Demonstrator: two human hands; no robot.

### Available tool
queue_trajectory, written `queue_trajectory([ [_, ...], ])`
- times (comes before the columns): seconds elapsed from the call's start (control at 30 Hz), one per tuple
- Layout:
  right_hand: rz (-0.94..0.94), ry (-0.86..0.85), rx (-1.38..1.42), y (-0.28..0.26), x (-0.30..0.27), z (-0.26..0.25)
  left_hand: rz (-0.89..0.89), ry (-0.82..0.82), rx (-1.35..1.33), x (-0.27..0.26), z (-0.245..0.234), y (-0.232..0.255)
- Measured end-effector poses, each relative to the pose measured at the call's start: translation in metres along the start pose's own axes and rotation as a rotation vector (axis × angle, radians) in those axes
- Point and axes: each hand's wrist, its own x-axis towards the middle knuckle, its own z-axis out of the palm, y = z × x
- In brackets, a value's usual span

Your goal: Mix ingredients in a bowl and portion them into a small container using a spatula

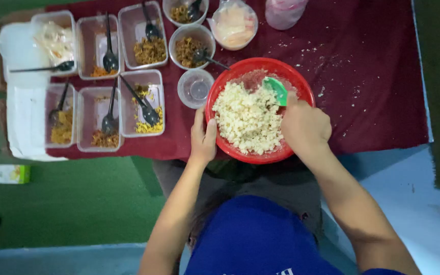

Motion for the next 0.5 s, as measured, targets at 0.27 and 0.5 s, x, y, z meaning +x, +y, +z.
queue_trajectory([
  [0.27, 0.082, -0.015, 0.260, -0.014, -0.009, -0.029, 0.000, 0.023, -0.002, 0.001, -0.002, 0.017],
  [0.5, -0.350, 0.934, -0.079, 0.001, -0.037, -0.013, 0.009, 0.007, -0.003, -0.002, -0.006, 0.005],
])
